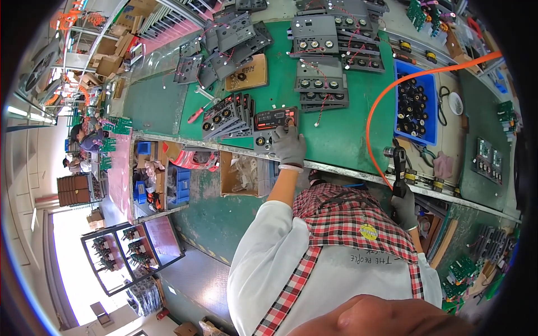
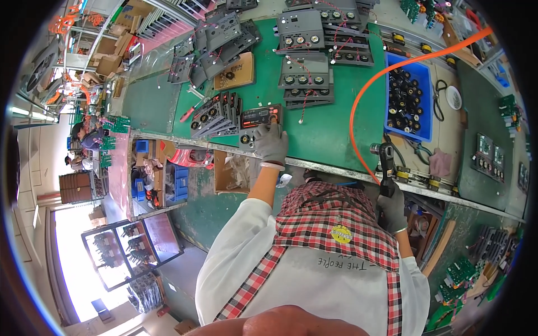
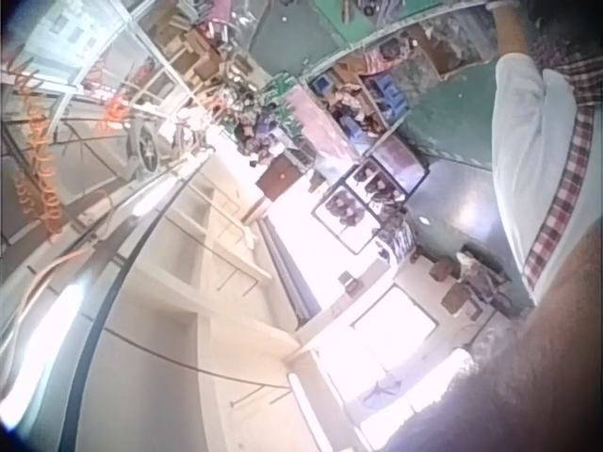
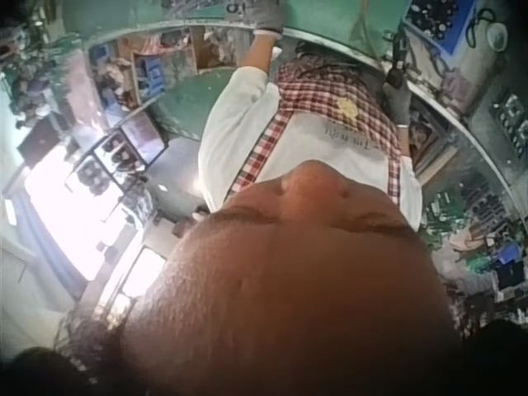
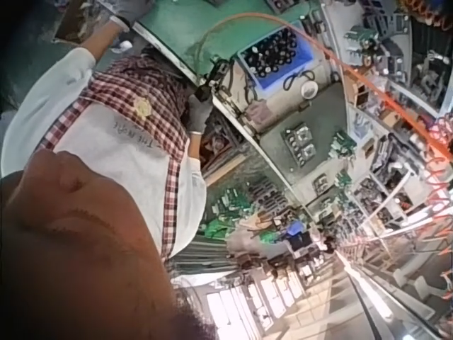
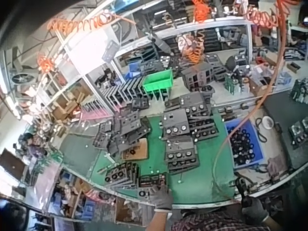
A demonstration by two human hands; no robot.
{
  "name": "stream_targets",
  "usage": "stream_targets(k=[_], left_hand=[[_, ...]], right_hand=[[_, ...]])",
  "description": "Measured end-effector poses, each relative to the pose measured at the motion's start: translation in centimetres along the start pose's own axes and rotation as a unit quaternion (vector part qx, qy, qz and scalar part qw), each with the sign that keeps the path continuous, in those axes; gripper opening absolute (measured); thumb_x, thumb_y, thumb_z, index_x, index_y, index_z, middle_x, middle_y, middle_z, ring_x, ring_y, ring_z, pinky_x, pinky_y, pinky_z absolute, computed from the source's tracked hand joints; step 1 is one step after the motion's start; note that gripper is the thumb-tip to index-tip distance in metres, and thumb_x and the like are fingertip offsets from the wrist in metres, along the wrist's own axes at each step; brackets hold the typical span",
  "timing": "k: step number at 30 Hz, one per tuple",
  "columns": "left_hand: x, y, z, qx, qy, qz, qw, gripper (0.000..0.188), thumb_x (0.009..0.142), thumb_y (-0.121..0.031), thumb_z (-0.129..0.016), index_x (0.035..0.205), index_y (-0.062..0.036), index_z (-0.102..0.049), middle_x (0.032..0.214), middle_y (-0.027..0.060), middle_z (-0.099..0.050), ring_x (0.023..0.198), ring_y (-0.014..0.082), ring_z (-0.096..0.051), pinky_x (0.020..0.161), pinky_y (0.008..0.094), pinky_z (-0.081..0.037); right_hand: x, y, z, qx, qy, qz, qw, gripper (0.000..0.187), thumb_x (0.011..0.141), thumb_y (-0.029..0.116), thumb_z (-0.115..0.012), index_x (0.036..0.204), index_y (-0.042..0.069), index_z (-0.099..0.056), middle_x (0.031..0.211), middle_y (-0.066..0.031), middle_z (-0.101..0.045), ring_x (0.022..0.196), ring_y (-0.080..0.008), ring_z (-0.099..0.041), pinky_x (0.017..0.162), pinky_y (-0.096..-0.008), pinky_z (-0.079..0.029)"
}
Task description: Manually assembling and testing electronic circuit boards and control panels using power tools.
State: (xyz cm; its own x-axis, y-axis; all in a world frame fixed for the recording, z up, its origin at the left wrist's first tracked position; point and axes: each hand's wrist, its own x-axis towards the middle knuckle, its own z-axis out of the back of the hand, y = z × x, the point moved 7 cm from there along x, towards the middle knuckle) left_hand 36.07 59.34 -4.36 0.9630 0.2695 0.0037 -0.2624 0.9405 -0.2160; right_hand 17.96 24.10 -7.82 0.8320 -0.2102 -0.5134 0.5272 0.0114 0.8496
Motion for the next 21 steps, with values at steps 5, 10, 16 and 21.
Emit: stream_targets(k=[5, 10, 16, 21], left_hand=[[1.7, -0.8, -2.9, 0.104, 0.005, -0.020, 0.994, 0.048, 0.070, -0.035, -0.061, 0.110, -0.0098, -0.049, 0.101, 0.0128, -0.044, 0.096, 0.0319, -0.043, 0.076, 0.0411, -0.041], [4.0, -3.6, 1.7, 0.055, -0.058, -0.151, 0.985, 0.045, 0.075, -0.033, -0.055, 0.108, -0.0042, -0.046, 0.108, 0.0159, -0.047, 0.096, 0.0340, -0.046, 0.075, 0.0419, -0.042], [16.4, -6.0, -2.6, -0.100, 0.089, -0.008, 0.991, 0.038, 0.081, -0.034, -0.050, 0.103, -0.0039, -0.055, 0.098, 0.0214, -0.057, 0.092, 0.0354, -0.055, 0.080, 0.0416, -0.043], [24.2, -2.7, -14.1, -0.192, 0.276, -0.017, 0.942, 0.029, 0.079, -0.024, -0.053, 0.092, 0.0015, -0.058, 0.074, 0.0161, -0.059, 0.069, 0.0228, -0.057, 0.059, 0.0348, -0.044]], right_hand=[[0.4, -1.7, 2.1, -0.019, -0.031, 0.032, 0.999, 0.026, 0.061, 0.008, -0.054, 0.085, 0.001, -0.050, 0.063, -0.0016, -0.047, 0.052, -0.0107, -0.045, 0.048, -0.0253, -0.040], [-1.0, -0.2, 2.3, -0.037, -0.070, 0.024, 0.997, 0.023, 0.060, 0.007, -0.054, 0.082, 0.001, -0.050, 0.063, -0.0023, -0.047, 0.051, -0.0114, -0.045, 0.047, -0.0265, -0.039], [-4.3, 0.2, 2.6, 0.001, -0.103, 0.014, 0.995, 0.023, 0.059, 0.007, -0.055, 0.081, 0.001, -0.049, 0.060, -0.0022, -0.046, 0.048, -0.0134, -0.046, 0.045, -0.0283, -0.040], [-6.4, 1.1, 2.1, -0.112, -0.150, 0.016, 0.982, 0.023, 0.058, 0.005, -0.056, 0.079, 0.002, -0.048, 0.059, -0.0024, -0.044, 0.050, -0.0127, -0.046, 0.046, -0.0271, -0.039]])
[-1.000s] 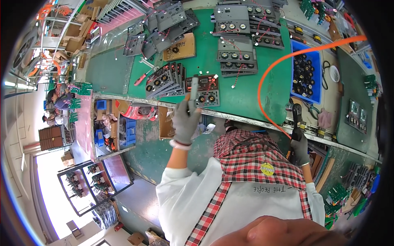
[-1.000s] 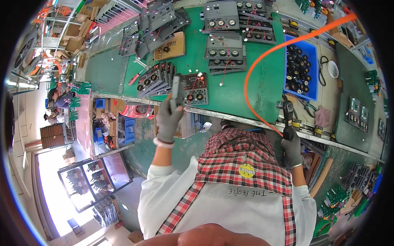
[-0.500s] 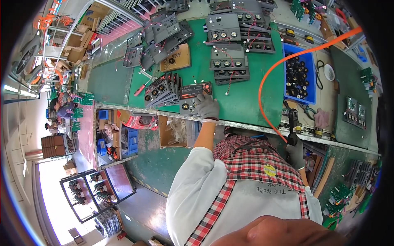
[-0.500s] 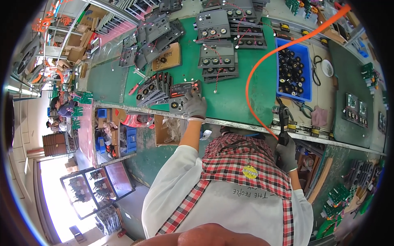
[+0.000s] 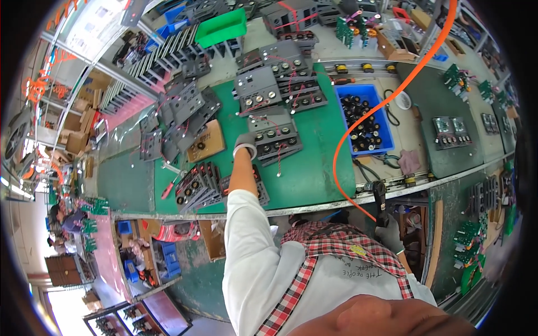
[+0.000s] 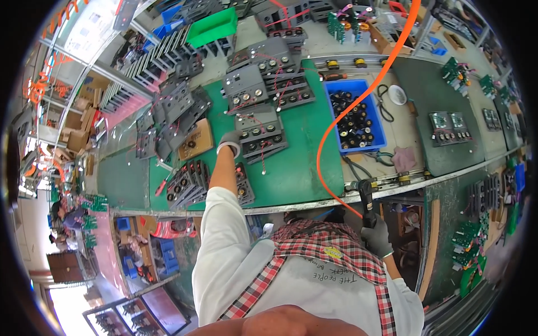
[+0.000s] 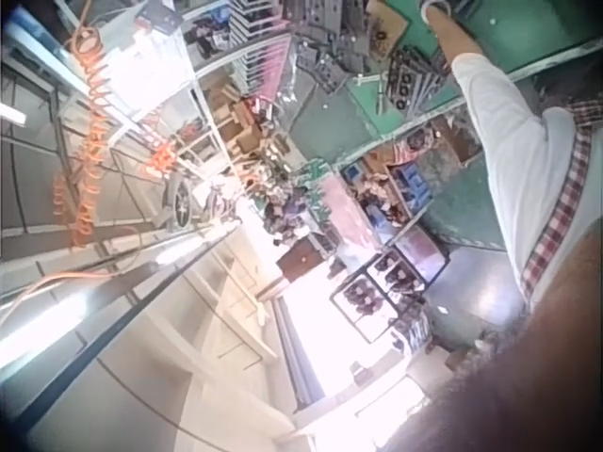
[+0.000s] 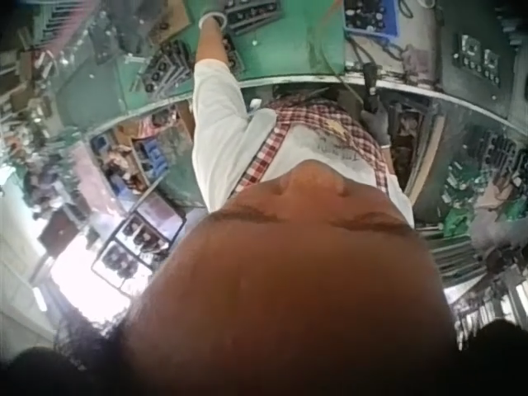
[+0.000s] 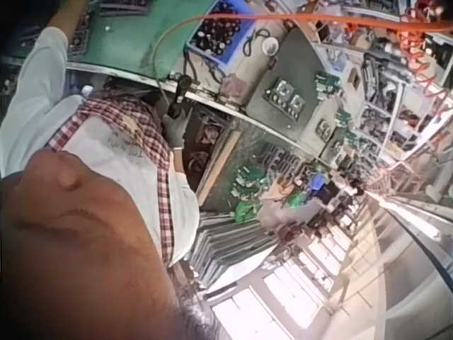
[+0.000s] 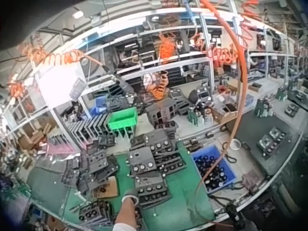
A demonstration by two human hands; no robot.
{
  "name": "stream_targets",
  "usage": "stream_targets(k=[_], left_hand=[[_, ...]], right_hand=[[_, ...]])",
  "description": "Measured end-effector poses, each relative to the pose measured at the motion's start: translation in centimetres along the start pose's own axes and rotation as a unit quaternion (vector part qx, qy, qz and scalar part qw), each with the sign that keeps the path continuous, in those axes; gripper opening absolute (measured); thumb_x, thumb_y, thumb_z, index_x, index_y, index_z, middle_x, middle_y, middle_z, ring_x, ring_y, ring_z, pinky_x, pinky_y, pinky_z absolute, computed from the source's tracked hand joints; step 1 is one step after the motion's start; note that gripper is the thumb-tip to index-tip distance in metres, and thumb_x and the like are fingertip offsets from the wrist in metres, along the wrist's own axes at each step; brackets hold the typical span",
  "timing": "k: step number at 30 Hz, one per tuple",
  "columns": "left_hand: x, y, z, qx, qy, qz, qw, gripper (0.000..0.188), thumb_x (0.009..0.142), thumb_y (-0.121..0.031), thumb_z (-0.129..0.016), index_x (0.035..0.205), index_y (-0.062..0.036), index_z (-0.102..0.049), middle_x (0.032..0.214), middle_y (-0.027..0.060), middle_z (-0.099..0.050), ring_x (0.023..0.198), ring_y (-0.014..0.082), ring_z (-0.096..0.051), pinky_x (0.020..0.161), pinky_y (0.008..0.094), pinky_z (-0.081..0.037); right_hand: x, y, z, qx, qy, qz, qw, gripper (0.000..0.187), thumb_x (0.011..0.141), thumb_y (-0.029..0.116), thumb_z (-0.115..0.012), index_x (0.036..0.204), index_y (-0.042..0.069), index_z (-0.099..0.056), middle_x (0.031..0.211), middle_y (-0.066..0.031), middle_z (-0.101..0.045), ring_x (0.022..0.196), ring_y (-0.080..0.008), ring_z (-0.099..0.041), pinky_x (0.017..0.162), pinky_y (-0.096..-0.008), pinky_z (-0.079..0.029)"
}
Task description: Manually assembling and testing electronic circuit boards and control panels using power tools.
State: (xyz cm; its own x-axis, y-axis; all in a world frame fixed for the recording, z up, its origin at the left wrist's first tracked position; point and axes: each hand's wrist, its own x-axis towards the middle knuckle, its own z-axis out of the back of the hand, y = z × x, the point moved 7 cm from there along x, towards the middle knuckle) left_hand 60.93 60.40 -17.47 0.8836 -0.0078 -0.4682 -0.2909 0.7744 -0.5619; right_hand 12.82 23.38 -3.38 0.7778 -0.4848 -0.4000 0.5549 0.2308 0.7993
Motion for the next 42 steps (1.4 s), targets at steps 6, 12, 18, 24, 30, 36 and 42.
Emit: stream_targets(k=[6, 12, 18, 24, 30, 36, 42], left_hand=[[-13.1, -9.6, 3.7, 0.145, -0.057, -0.380, 0.912, 0.015, 0.075, -0.013, -0.057, 0.085, -0.0025, -0.055, 0.073, 0.0059, -0.052, 0.064, 0.0178, -0.053, 0.048, 0.0277, -0.040], [-24.9, -8.6, -2.9, 0.056, -0.018, -0.484, 0.873, 0.027, 0.083, -0.025, -0.049, 0.101, -0.0057, -0.047, 0.079, 0.0049, -0.049, 0.067, 0.0143, -0.053, 0.042, 0.0263, -0.048], [-26.9, -2.6, -13.2, -0.393, 0.106, 0.010, 0.913, 0.027, 0.081, -0.021, -0.047, 0.103, -0.0038, -0.046, 0.089, 0.0084, -0.052, 0.073, 0.0182, -0.055, 0.044, 0.0297, -0.051], [-26.5, -1.5, -13.9, -0.308, 0.012, -0.063, 0.949, 0.028, 0.079, -0.016, -0.046, 0.101, 0.0004, -0.049, 0.087, 0.0107, -0.055, 0.075, 0.0180, -0.052, 0.067, 0.0269, -0.042], [-26.9, -3.5, -13.3, -0.393, 0.015, 0.003, 0.919, 0.033, 0.084, -0.025, -0.048, 0.101, 0.0035, -0.051, 0.087, 0.0098, -0.058, 0.075, 0.0165, -0.053, 0.065, 0.0285, -0.043], [-26.1, -0.6, -16.8, -0.466, -0.081, 0.031, 0.880, 0.041, 0.089, -0.031, -0.042, 0.104, 0.0058, -0.050, 0.085, 0.0126, -0.059, 0.071, 0.0197, -0.054, 0.064, 0.0304, -0.044], [-25.8, -1.4, -16.1, -0.461, -0.066, 0.035, 0.884, 0.040, 0.089, -0.032, -0.041, 0.105, 0.0038, -0.050, 0.087, 0.0120, -0.058, 0.073, 0.0186, -0.054, 0.066, 0.0303, -0.043]], right_hand=[[-0.9, -0.4, 0.7, 0.061, -0.006, -0.023, 0.998, 0.031, 0.058, 0.008, -0.058, 0.088, 0.000, -0.051, 0.063, -0.0023, -0.047, 0.053, -0.0118, -0.045, 0.050, -0.0265, -0.039], [2.1, 2.1, -0.6, -0.014, 0.059, 0.030, 0.998, 0.038, 0.057, 0.015, -0.062, 0.090, -0.001, -0.051, 0.067, -0.0076, -0.049, 0.062, -0.0174, -0.047, 0.061, -0.0310, -0.041], [4.8, 4.4, -3.6, -0.209, 0.148, 0.005, 0.967, 0.056, 0.060, 0.025, -0.063, 0.110, 0.006, -0.050, 0.089, -0.0194, -0.059, 0.087, -0.0344, -0.057, 0.075, -0.0383, -0.045], [6.9, 1.7, -6.9, -0.261, 0.204, -0.009, 0.943, 0.062, 0.060, 0.028, -0.064, 0.116, 0.007, -0.047, 0.093, -0.0197, -0.059, 0.090, -0.0337, -0.057, 0.078, -0.0380, -0.045], [7.3, 1.7, -7.4, -0.279, 0.230, -0.020, 0.932, 0.061, 0.061, 0.027, -0.065, 0.116, 0.008, -0.047, 0.096, -0.0179, -0.059, 0.091, -0.0324, -0.056, 0.080, -0.0366, -0.044], [7.8, -0.4, -8.2, -0.220, 0.201, -0.054, 0.953, 0.058, 0.061, 0.025, -0.066, 0.114, 0.008, -0.049, 0.099, -0.0178, -0.058, 0.095, -0.0321, -0.055, 0.082, -0.0362, -0.043], [7.2, 1.8, -8.2, -0.280, 0.189, -0.058, 0.939, 0.059, 0.062, 0.025, -0.065, 0.116, 0.009, -0.047, 0.101, -0.0179, -0.058, 0.097, -0.0322, -0.054, 0.084, -0.0381, -0.043]])
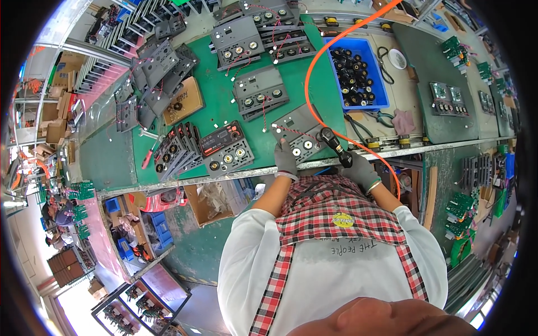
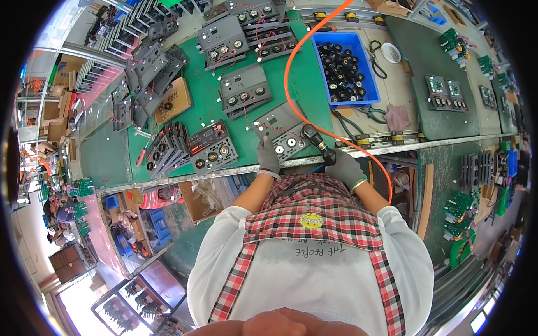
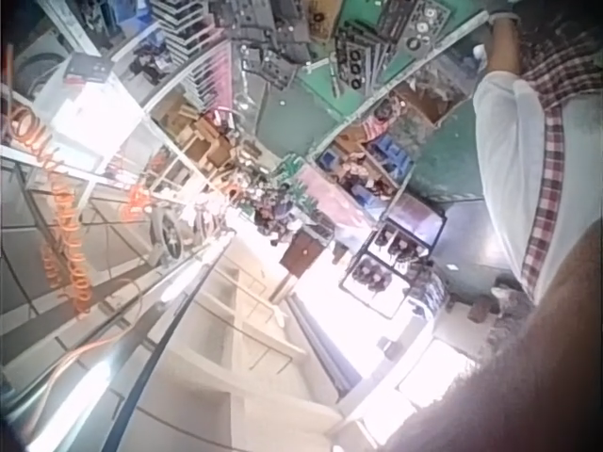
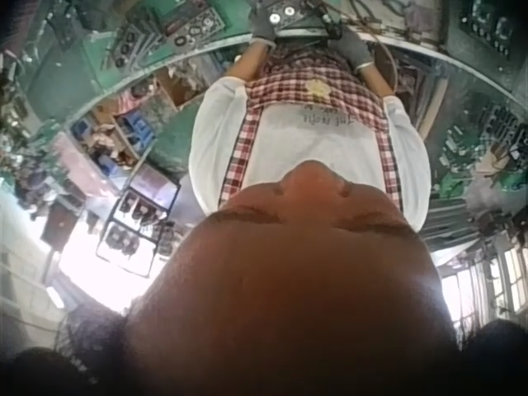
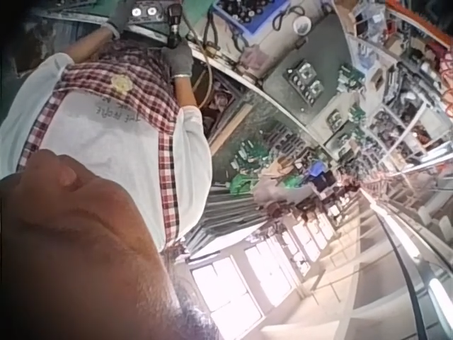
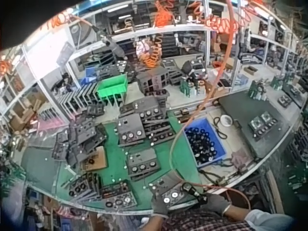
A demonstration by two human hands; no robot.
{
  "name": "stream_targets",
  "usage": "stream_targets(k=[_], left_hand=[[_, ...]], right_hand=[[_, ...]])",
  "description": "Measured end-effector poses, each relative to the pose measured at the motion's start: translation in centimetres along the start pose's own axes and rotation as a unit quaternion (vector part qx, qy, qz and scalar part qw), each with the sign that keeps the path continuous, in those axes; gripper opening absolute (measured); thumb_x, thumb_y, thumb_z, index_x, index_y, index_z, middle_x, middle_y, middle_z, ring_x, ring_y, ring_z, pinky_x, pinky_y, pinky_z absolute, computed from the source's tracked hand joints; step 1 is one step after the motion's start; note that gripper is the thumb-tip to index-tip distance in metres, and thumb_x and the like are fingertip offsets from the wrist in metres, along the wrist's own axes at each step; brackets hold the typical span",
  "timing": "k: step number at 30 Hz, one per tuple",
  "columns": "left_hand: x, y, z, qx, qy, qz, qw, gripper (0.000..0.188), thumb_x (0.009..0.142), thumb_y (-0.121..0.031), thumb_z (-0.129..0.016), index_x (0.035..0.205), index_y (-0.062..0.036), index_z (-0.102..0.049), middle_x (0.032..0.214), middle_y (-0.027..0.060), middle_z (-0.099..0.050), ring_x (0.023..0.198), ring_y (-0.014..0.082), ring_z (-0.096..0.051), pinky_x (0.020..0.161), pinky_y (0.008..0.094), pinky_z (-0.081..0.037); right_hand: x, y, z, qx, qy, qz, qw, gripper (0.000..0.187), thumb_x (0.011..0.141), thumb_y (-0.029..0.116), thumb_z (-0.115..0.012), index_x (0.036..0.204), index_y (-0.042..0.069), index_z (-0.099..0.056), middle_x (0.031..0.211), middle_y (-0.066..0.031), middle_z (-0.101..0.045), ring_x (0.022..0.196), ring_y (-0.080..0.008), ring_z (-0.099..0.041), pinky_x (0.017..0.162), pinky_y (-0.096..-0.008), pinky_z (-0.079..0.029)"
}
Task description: Manually assembling and testing electronic circuit boards and control panels using power tools.
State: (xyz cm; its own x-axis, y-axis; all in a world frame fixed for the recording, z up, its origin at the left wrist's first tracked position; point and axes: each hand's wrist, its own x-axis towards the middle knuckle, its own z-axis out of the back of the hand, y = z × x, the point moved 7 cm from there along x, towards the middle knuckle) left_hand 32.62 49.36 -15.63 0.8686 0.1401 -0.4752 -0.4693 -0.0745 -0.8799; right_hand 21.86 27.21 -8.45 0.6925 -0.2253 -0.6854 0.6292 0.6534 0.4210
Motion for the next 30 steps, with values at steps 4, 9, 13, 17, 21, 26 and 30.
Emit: stream_targets(k=[4, 9, 13, 17, 21, 26, 30], left_hand=[[0.1, -0.2, 0.0, 0.028, -0.009, -0.006, 1.000, 0.041, 0.089, -0.033, -0.041, 0.105, 0.0036, -0.051, 0.087, 0.0124, -0.059, 0.074, 0.0194, -0.054, 0.067, 0.0306, -0.043], [0.7, 0.2, 0.1, 0.039, -0.025, -0.045, 0.998, 0.044, 0.089, -0.035, -0.039, 0.103, 0.0043, -0.053, 0.085, 0.0169, -0.060, 0.072, 0.0260, -0.056, 0.066, 0.0345, -0.044], [1.3, 0.4, 0.0, 0.117, -0.008, -0.036, 0.992, 0.048, 0.089, -0.036, -0.039, 0.111, 0.0060, -0.049, 0.094, 0.0156, -0.058, 0.079, 0.0226, -0.054, 0.072, 0.0314, -0.043], [1.7, -0.3, 0.0, 0.152, -0.012, -0.065, 0.986, 0.048, 0.089, -0.037, -0.037, 0.105, 0.0054, -0.052, 0.089, 0.0200, -0.059, 0.079, 0.0302, -0.055, 0.071, 0.0365, -0.042], [1.6, -0.5, -0.4, 0.160, 0.008, -0.078, 0.984, 0.047, 0.089, -0.037, -0.036, 0.101, 0.0042, -0.054, 0.085, 0.0234, -0.058, 0.078, 0.0371, -0.055, 0.070, 0.0406, -0.041], [1.9, -0.4, -0.9, 0.194, 0.009, -0.098, 0.976, 0.039, 0.088, -0.031, -0.038, 0.096, 0.0032, -0.055, 0.080, 0.0232, -0.058, 0.074, 0.0372, -0.054, 0.067, 0.0418, -0.040], [2.4, 0.4, -0.9, 0.224, -0.030, -0.141, 0.964, 0.036, 0.088, -0.028, -0.039, 0.090, 0.0038, -0.056, 0.069, 0.0199, -0.055, 0.061, 0.0299, -0.050, 0.057, 0.0372, -0.039]], right_hand=[[-0.2, 0.0, 0.1, -0.022, -0.008, -0.010, 1.000, 0.059, 0.063, 0.026, -0.065, 0.116, 0.010, -0.046, 0.102, -0.0174, -0.058, 0.097, -0.0318, -0.055, 0.084, -0.0380, -0.043], [0.1, -0.5, -0.8, 0.001, -0.010, -0.034, 0.999, 0.061, 0.062, 0.027, -0.066, 0.117, 0.010, -0.045, 0.102, -0.0169, -0.058, 0.097, -0.0317, -0.055, 0.083, -0.0382, -0.043], [0.2, -0.6, -0.8, 0.017, -0.012, -0.015, 1.000, 0.060, 0.062, 0.027, -0.066, 0.116, 0.009, -0.047, 0.101, -0.0172, -0.058, 0.096, -0.0320, -0.055, 0.082, -0.0376, -0.043], [-0.4, 0.4, 0.1, 0.017, -0.022, -0.007, 1.000, 0.058, 0.060, 0.025, -0.066, 0.113, 0.008, -0.049, 0.097, -0.0171, -0.059, 0.093, -0.0320, -0.056, 0.080, -0.0368, -0.044], [-0.8, 2.0, 1.1, 0.013, 0.004, 0.017, 1.000, 0.054, 0.059, 0.024, -0.066, 0.108, 0.007, -0.051, 0.092, -0.0169, -0.060, 0.089, -0.0321, -0.057, 0.078, -0.0374, -0.044], [-0.2, 3.5, -0.3, -0.059, 0.014, 0.035, 0.998, 0.048, 0.061, 0.026, -0.064, 0.104, 0.007, -0.051, 0.089, -0.0186, -0.059, 0.087, -0.0337, -0.057, 0.076, -0.0391, -0.045], [-0.3, 2.5, -0.3, -0.062, 0.028, 0.047, 0.997, 0.054, 0.062, 0.026, -0.064, 0.109, 0.004, -0.049, 0.092, -0.0182, -0.060, 0.087, -0.0330, -0.058, 0.076, -0.0380, -0.046]])
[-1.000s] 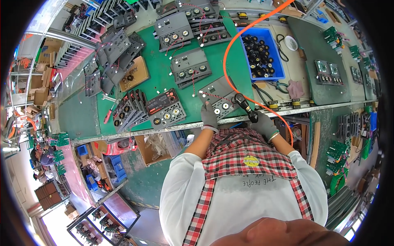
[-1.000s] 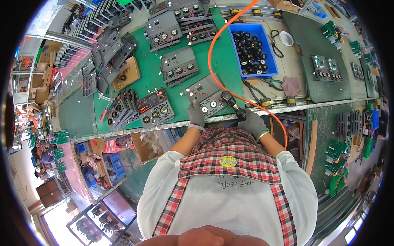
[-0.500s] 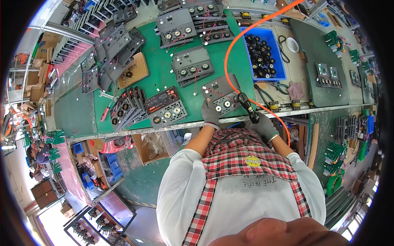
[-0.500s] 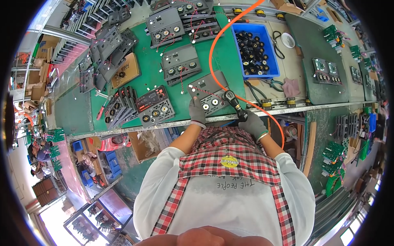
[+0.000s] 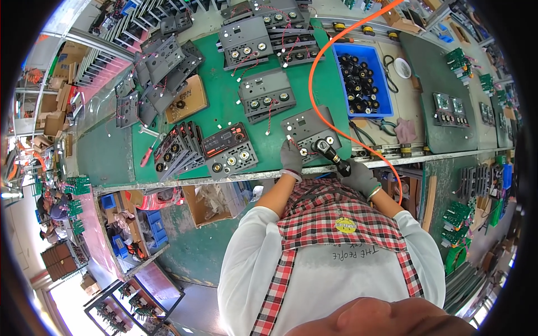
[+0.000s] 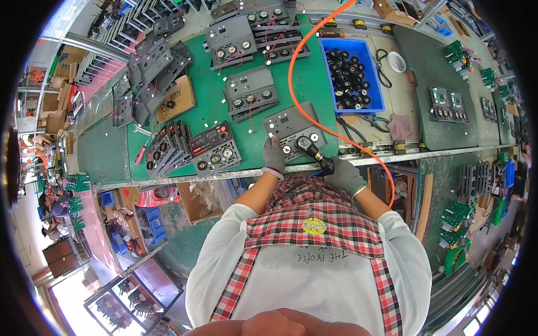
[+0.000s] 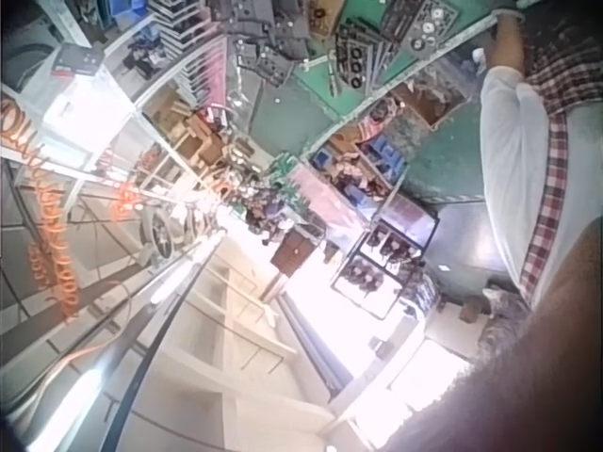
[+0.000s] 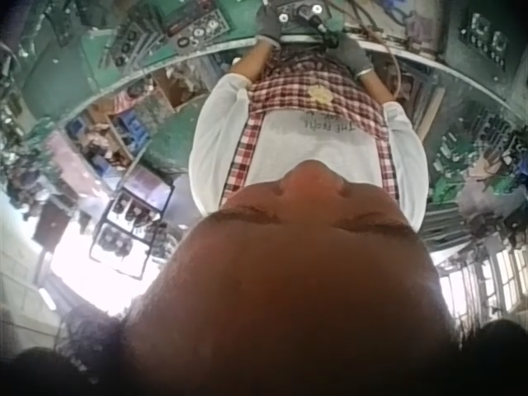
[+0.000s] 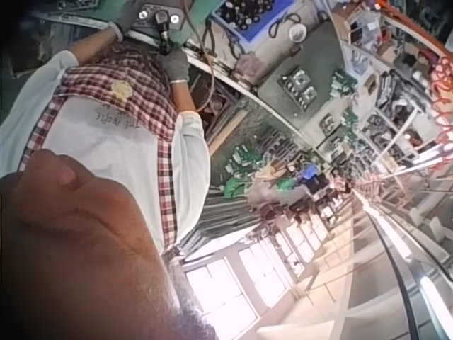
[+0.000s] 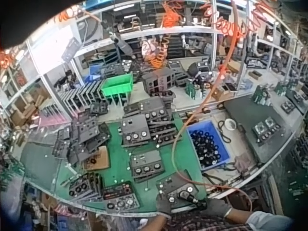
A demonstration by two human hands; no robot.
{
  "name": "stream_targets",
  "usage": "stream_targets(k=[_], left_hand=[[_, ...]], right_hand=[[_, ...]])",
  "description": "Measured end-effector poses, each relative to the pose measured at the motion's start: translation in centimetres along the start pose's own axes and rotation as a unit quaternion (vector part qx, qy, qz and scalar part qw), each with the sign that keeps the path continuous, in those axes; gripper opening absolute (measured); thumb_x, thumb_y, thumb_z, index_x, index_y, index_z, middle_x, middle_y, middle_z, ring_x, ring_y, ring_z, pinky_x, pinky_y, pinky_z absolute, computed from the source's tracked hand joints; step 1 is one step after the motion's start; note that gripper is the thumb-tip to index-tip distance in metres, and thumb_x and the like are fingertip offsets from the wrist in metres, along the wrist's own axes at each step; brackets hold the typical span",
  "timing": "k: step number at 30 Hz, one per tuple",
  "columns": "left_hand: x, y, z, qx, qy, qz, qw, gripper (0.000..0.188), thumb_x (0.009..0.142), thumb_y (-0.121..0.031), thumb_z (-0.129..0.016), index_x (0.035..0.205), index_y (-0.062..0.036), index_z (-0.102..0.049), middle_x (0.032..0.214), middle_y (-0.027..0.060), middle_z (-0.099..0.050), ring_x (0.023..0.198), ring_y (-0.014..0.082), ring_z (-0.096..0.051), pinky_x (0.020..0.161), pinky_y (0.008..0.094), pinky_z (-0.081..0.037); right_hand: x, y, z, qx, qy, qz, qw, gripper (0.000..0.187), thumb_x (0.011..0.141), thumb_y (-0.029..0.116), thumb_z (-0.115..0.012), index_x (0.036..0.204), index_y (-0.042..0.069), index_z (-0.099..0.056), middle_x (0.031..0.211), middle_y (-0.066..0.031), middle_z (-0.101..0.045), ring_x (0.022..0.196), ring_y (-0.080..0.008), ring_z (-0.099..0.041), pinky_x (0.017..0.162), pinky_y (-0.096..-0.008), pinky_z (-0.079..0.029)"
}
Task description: Manually assembling and testing electronic circuit boards and control panels using power tools.
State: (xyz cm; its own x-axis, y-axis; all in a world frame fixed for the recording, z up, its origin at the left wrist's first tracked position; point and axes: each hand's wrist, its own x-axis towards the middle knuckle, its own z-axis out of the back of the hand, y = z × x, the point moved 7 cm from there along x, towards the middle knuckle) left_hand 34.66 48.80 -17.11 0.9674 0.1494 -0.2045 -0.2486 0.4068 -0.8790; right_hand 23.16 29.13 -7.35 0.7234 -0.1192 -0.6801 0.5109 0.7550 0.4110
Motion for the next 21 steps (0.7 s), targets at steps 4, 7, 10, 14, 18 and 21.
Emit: stream_targets(k=[4, 7, 10, 14, 18, 21], left_hand=[[0.1, 1.0, -0.6, -0.008, 0.006, 0.041, 0.999, 0.037, 0.089, -0.030, -0.040, 0.090, 0.0034, -0.056, 0.069, 0.0196, -0.054, 0.061, 0.0292, -0.050, 0.056, 0.0380, -0.038], [-0.3, 0.5, -0.3, -0.003, 0.021, 0.069, 0.997, 0.034, 0.089, -0.028, -0.038, 0.096, 0.0000, -0.055, 0.080, 0.0228, -0.056, 0.072, 0.0364, -0.054, 0.065, 0.0420, -0.041], [-0.7, -1.1, 0.3, -0.017, 0.007, 0.068, 0.997, 0.033, 0.089, -0.027, -0.038, 0.095, 0.0002, -0.056, 0.079, 0.0216, -0.057, 0.071, 0.0349, -0.054, 0.064, 0.0412, -0.041], [-0.5, -1.1, 0.6, -0.032, -0.020, 0.062, 0.997, 0.032, 0.088, -0.025, -0.039, 0.093, 0.0018, -0.055, 0.077, 0.0195, -0.058, 0.067, 0.0322, -0.054, 0.061, 0.0390, -0.042], [-0.8, -0.6, 0.2, -0.104, 0.000, 0.102, 0.989, 0.032, 0.088, -0.025, -0.040, 0.093, 0.0024, -0.055, 0.076, 0.0187, -0.057, 0.066, 0.0299, -0.054, 0.061, 0.0378, -0.041], [-0.7, -1.2, 0.6, -0.046, -0.020, 0.067, 0.996, 0.031, 0.088, -0.024, -0.040, 0.093, 0.0024, -0.055, 0.075, 0.0179, -0.057, 0.065, 0.0284, -0.053, 0.060, 0.0370, -0.041]], right_hand=[[1.1, -1.1, -0.8, -0.007, 0.000, 0.005, 1.000, 0.055, 0.063, 0.027, -0.064, 0.111, 0.004, -0.048, 0.092, -0.0194, -0.060, 0.088, -0.0331, -0.058, 0.078, -0.0384, -0.046], [0.7, -0.2, -0.2, -0.017, -0.004, 0.012, 1.000, 0.055, 0.063, 0.027, -0.065, 0.110, 0.004, -0.048, 0.092, -0.0200, -0.060, 0.088, -0.0332, -0.058, 0.078, -0.0384, -0.046], [1.3, -0.5, -0.6, -0.010, 0.017, 0.012, 1.000, 0.055, 0.062, 0.027, -0.065, 0.109, 0.004, -0.048, 0.092, -0.0195, -0.060, 0.088, -0.0331, -0.057, 0.079, -0.0378, -0.045], [1.3, -0.2, -0.4, -0.018, 0.016, 0.018, 1.000, 0.053, 0.062, 0.026, -0.065, 0.108, 0.005, -0.049, 0.092, -0.0189, -0.060, 0.088, -0.0326, -0.057, 0.079, -0.0369, -0.045], [1.4, 0.1, -0.3, 0.006, 0.018, 0.034, 0.999, 0.051, 0.061, 0.024, -0.065, 0.106, 0.005, -0.051, 0.091, -0.0184, -0.060, 0.088, -0.0322, -0.058, 0.079, -0.0360, -0.046], [1.6, -0.2, -0.4, 0.014, 0.018, 0.034, 0.999, 0.050, 0.061, 0.024, -0.065, 0.105, 0.005, -0.052, 0.091, -0.0183, -0.060, 0.087, -0.0322, -0.058, 0.078, -0.0360, -0.046]])
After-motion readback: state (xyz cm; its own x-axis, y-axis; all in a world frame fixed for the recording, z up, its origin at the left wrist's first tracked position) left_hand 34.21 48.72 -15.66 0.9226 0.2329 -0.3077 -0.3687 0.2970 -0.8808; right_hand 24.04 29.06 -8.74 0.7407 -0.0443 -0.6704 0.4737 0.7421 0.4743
